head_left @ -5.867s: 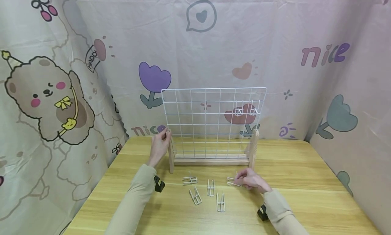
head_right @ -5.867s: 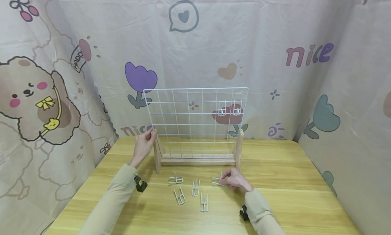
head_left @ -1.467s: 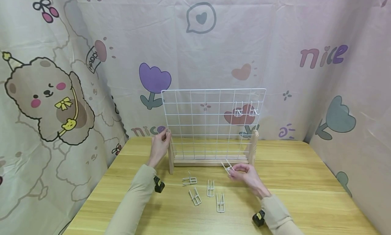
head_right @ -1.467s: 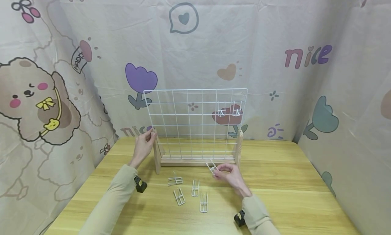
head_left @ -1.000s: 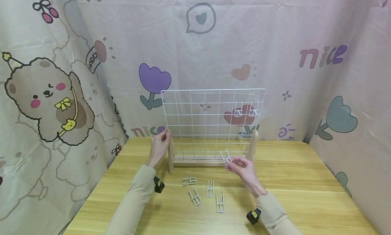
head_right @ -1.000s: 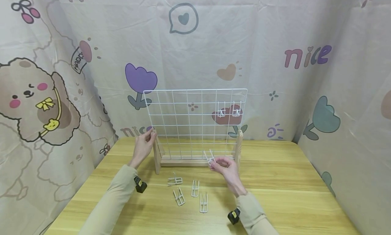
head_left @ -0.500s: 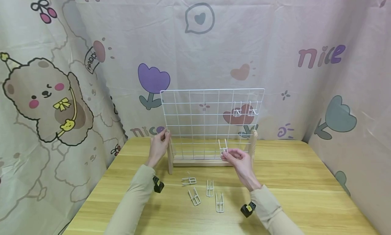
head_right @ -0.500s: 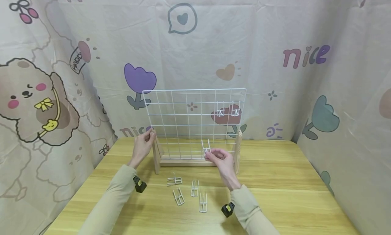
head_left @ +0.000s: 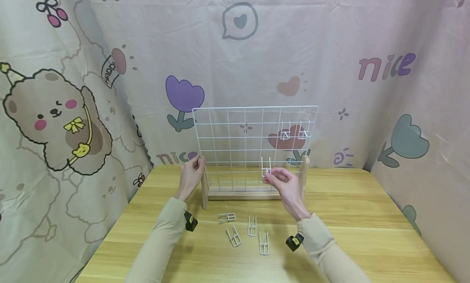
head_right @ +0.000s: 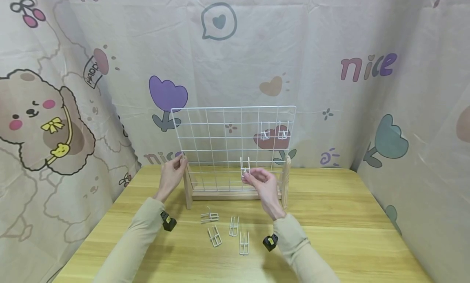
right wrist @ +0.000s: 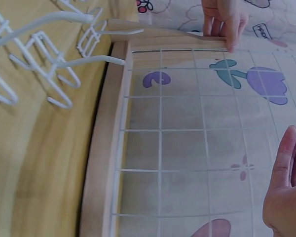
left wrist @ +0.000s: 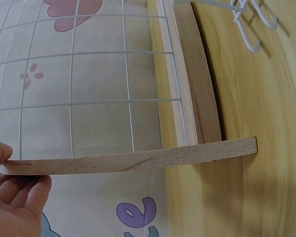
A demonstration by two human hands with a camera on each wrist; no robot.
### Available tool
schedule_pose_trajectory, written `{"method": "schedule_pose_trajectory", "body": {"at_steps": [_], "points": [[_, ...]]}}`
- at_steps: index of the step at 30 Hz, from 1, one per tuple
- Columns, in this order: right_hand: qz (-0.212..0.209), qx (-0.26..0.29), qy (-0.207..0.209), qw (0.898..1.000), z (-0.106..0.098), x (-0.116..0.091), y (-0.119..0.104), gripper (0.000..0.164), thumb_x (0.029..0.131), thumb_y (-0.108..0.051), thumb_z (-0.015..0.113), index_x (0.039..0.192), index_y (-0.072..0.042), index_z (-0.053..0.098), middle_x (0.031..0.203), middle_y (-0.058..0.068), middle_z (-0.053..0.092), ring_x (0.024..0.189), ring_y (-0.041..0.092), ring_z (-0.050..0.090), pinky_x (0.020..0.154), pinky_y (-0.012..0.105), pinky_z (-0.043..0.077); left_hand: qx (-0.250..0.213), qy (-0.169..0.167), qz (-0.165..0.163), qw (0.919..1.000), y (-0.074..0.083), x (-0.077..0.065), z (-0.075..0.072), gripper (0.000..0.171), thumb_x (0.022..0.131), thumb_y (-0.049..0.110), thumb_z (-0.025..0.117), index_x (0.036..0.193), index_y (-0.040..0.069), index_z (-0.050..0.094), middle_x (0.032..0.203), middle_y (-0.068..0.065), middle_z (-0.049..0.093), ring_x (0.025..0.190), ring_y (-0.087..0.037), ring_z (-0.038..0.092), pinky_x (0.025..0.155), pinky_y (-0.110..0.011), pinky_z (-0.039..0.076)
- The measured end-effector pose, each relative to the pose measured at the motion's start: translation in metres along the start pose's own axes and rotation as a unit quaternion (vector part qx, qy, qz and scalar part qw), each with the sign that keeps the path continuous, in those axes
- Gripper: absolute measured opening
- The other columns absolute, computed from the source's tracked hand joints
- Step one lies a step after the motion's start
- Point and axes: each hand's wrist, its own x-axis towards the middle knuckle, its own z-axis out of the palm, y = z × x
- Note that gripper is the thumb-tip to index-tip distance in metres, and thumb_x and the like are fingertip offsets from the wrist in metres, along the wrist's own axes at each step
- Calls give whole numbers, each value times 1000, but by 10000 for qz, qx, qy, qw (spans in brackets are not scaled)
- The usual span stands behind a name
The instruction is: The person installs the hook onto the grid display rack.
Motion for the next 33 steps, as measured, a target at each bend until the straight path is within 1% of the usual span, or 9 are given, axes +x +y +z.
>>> {"method": "schedule_pose_trajectory", "body": {"at_steps": [8,15,19,21,24,30,33], "points": [[-177,55,-102,9998,8,10,-11,13,90,5,68,94,-7,66,85,-3,79,80,12,76,86,31,64,-36,252,54,9997,1,0,0,42,99,14,57,135,-7,58,127,-28,66,117,-39,68,96,-42,58],[-301,73,-107,9995,16,21,-21,10,91,5,67,98,-2,66,86,-2,79,80,12,76,85,31,64,-1,421,14,9991,1,-3,-1,40,95,11,62,132,-5,61,124,-26,69,113,-37,70,95,-41,59],[-405,168,-100,9990,20,30,-27,12,90,5,67,96,-5,66,86,-2,79,80,12,76,84,30,64,9,528,15,9986,1,-4,-1,39,94,11,64,130,-5,63,121,-25,70,111,-37,72,94,-42,60],[-472,220,-70,9986,23,34,-31,14,90,6,67,93,-7,67,85,-2,79,79,13,76,84,30,65,17,550,1,9985,2,-5,-1,39,93,11,64,129,-5,64,121,-25,70,110,-37,72,93,-42,60],[-541,264,-34,9982,26,40,-35,14,91,7,66,93,-7,67,85,-2,79,78,13,76,83,31,65,24,547,-22,9985,3,-6,-1,39,93,11,64,129,-5,64,120,-25,71,110,-37,72,93,-41,60],[-613,447,56,9971,36,50,-44,10,92,7,65,99,1,65,87,0,79,76,12,76,82,29,65,-18,557,33,9984,5,-6,-1,37,93,9,64,127,-4,65,119,-24,71,108,-37,73,91,-41,61],[-670,563,63,9961,40,55,-48,9,92,6,65,99,0,66,86,1,79,76,12,76,82,29,65,-51,555,61,9984,6,-7,-1,36,93,8,64,127,-4,66,119,-24,72,108,-37,73,90,-40,61]]}}
